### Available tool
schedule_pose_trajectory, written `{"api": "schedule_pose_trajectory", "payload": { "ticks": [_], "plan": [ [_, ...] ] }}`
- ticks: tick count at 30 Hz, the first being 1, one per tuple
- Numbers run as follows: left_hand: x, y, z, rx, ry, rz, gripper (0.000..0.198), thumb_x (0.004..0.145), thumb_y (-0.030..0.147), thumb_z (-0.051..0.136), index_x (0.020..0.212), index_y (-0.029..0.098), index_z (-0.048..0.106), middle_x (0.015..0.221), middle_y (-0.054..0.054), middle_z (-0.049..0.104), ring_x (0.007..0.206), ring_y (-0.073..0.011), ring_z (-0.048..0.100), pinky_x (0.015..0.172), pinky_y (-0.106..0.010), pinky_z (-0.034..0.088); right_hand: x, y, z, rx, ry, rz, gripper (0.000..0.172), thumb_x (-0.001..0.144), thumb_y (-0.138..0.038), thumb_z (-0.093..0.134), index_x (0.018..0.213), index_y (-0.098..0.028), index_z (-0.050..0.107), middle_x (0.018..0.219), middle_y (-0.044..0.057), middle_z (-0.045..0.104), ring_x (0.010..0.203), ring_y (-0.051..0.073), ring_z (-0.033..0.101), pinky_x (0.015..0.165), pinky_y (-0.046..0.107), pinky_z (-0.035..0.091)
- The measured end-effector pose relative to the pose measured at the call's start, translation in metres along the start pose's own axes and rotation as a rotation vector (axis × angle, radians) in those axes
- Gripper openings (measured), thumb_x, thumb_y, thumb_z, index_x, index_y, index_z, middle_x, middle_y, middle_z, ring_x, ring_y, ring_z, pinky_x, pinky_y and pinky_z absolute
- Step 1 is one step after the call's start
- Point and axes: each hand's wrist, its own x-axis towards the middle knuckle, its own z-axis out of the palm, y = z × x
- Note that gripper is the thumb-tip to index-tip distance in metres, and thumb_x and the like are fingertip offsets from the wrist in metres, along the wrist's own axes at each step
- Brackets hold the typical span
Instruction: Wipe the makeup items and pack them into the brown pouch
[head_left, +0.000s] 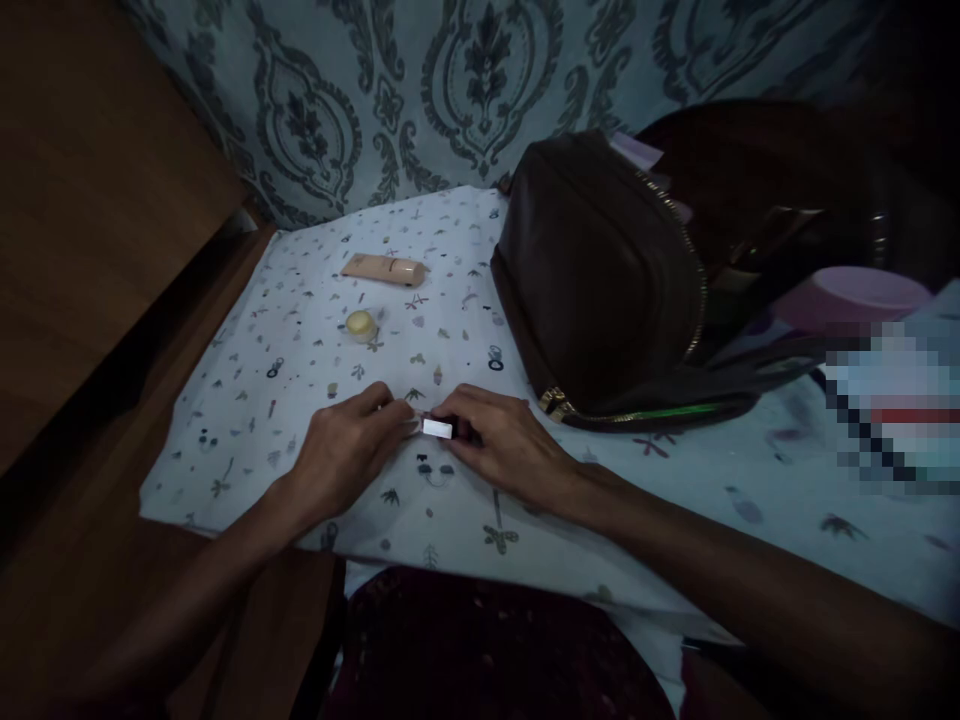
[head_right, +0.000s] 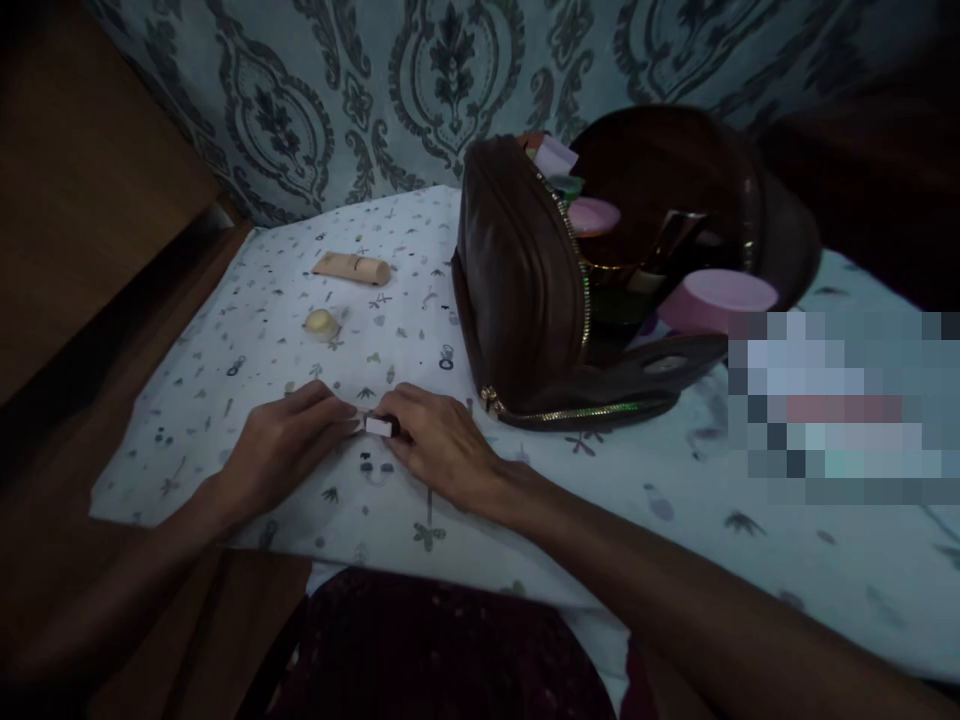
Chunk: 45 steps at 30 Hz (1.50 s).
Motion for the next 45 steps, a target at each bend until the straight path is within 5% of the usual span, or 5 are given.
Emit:
{"api": "schedule_pose_trajectory", "payload": {
  "ticks": [12, 24, 30, 36, 45],
  "plan": [
    [-0.016, -0.025, -0.002, -0.028, 0.031, -0.077, 0.022, 0.101, 0.030, 0.047, 0.094, 0.019, 0.064, 0.081, 0.000, 0.058, 0.067, -0.0116, 0.058, 0.059, -0.022, 0.043, 0.001, -0.007, -0.002, -0.050, -0.051, 0.073, 0.017, 0.087, -0.028, 0.068, 0.100, -0.017, 0.068, 0.094, 0.004, 0.061, 0.075, 0.014, 0.057, 0.066, 0.028, 0.045],
    [0.000, 0.024, 0.008, 0.171, 0.211, 0.183, 0.018, 0.097, 0.014, 0.047, 0.101, 0.021, 0.063, 0.089, -0.002, 0.065, 0.072, -0.0117, 0.061, 0.048, -0.018, 0.037, 0.000, -0.005, 0.000, -0.149, -0.066, 0.071, 0.011, 0.083, -0.020, 0.072, 0.084, -0.016, 0.062, 0.087, 0.002, 0.059, 0.070, 0.013, 0.054, 0.061, 0.025, 0.038],
    [-0.011, -0.006, 0.006, 0.172, 0.178, 0.106, 0.015, 0.098, 0.020, 0.050, 0.102, 0.022, 0.065, 0.094, -0.003, 0.064, 0.069, -0.0108, 0.060, 0.048, -0.018, 0.038, 0.002, -0.010, -0.003, -0.092, -0.089, 0.115, 0.015, 0.082, -0.023, 0.075, 0.089, -0.017, 0.065, 0.087, 0.001, 0.060, 0.070, 0.012, 0.055, 0.064, 0.026, 0.040],
    [-0.025, -0.038, 0.007, -0.060, 0.190, -0.003, 0.015, 0.097, 0.026, 0.056, 0.105, 0.018, 0.067, 0.091, -0.003, 0.061, 0.073, -0.0105, 0.060, 0.061, -0.021, 0.048, 0.003, -0.009, -0.002, -0.065, -0.083, 0.105, 0.013, 0.082, -0.021, 0.075, 0.091, -0.017, 0.067, 0.083, 0.001, 0.062, 0.069, 0.012, 0.056, 0.063, 0.026, 0.042],
    [-0.023, -0.013, 0.009, 0.039, 0.206, 0.080, 0.014, 0.098, 0.021, 0.053, 0.108, 0.020, 0.063, 0.092, -0.002, 0.063, 0.071, -0.0097, 0.060, 0.056, -0.019, 0.045, 0.000, -0.005, 0.000, -0.051, -0.040, 0.046, 0.009, 0.085, -0.020, 0.069, 0.093, -0.018, 0.066, 0.082, 0.001, 0.063, 0.068, 0.013, 0.057, 0.062, 0.026, 0.043]
  ]
}}
